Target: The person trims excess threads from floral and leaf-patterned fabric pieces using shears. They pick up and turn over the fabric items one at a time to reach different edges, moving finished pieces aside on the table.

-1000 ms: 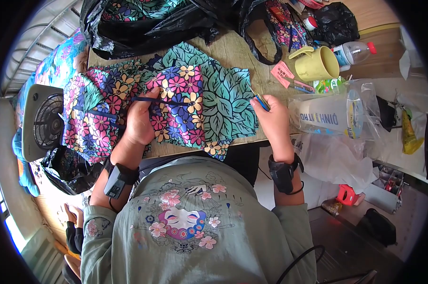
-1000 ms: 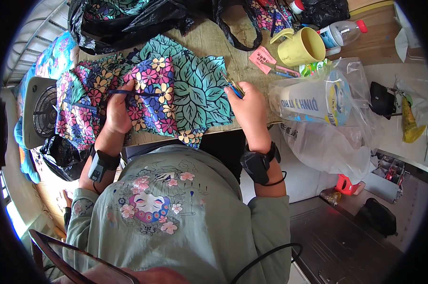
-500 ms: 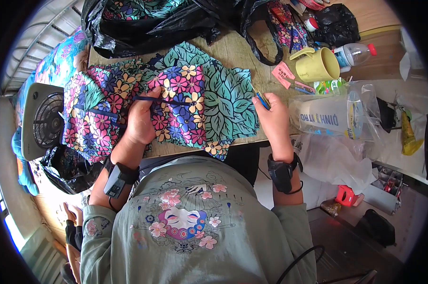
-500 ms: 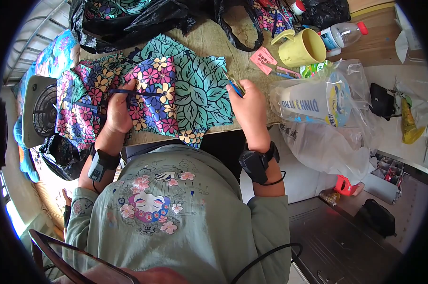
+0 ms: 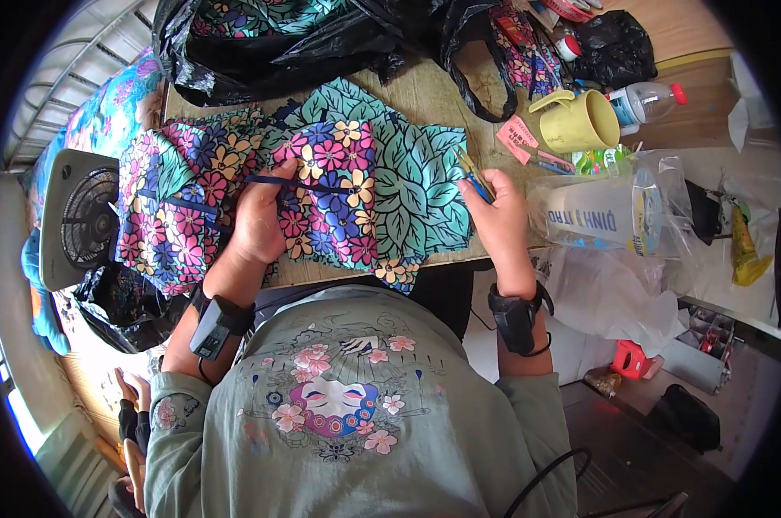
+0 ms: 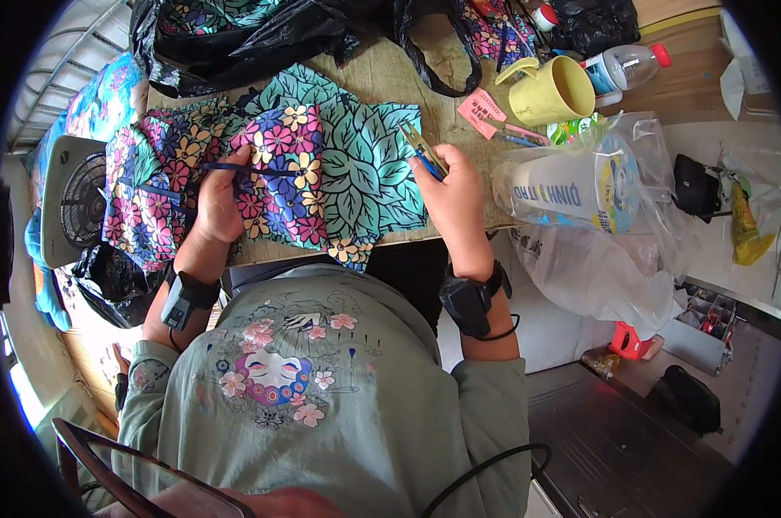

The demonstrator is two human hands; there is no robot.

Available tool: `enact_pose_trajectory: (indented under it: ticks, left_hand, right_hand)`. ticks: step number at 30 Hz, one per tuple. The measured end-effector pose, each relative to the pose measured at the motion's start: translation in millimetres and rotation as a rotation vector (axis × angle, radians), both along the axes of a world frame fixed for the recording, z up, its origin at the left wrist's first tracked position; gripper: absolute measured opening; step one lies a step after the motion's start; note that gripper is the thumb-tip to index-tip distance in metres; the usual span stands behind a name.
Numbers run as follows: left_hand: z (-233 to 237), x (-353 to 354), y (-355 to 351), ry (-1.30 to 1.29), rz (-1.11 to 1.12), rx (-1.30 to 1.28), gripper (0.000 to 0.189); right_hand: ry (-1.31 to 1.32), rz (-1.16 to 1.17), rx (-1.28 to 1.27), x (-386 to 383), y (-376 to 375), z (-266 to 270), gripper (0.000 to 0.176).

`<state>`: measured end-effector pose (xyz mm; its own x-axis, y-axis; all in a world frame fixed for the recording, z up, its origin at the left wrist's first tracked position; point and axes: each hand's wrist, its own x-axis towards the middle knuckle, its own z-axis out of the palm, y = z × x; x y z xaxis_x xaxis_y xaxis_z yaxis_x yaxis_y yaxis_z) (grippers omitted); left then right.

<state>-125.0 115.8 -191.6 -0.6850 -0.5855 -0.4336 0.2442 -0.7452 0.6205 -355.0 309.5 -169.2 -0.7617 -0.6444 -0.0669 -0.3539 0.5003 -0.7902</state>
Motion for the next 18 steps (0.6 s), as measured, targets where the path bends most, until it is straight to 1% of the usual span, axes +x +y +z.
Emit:
enact_pose_trajectory:
  ticks: [2, 7, 10, 11, 14, 15, 17, 18]
  left_hand:
    - [-1, 0, 0, -0.013, 0.010, -0.006, 0.032]
    - [-2, 1, -1, 0.011, -0.011, -0.005, 0.033]
    - [-1, 1, -1, 0.022, -0.043, -0.021, 0.034]
    - [6, -1, 1, 0.043, -0.051, -0.017, 0.034]
    - [18, -4, 4, 0.084, -0.065, -0.008, 0.035]
    - [19, -5, 4, 0.078, -0.069, -0.010, 0.035]
    - [22, -6, 5, 0.067, -0.079, -0.016, 0.036]
    - [23, -7, 7, 0.068, -0.083, -0.017, 0.036]
  right_hand:
    - [-0.050, 0.003, -0.064, 0, 0, -1, 0.020]
    - [-0.028, -0.012, -0.119, 8, -4, 2, 0.020]
    - [-0.040, 0.008, -0.328, 10, -5, -7, 0.021]
    - [-0.040, 0.011, -0.329, 13, -7, -3, 0.021]
    - [-0.218, 0.049, -0.445, 28, -18, 20, 0.019]
    - [-0.218, 0.050, -0.446, 33, -24, 21, 0.019]
    - [-0.071, 0.169, -0.442, 46, -41, 23, 0.018]
    - [-0.061, 0.255, -0.464, 57, -50, 32, 0.018]
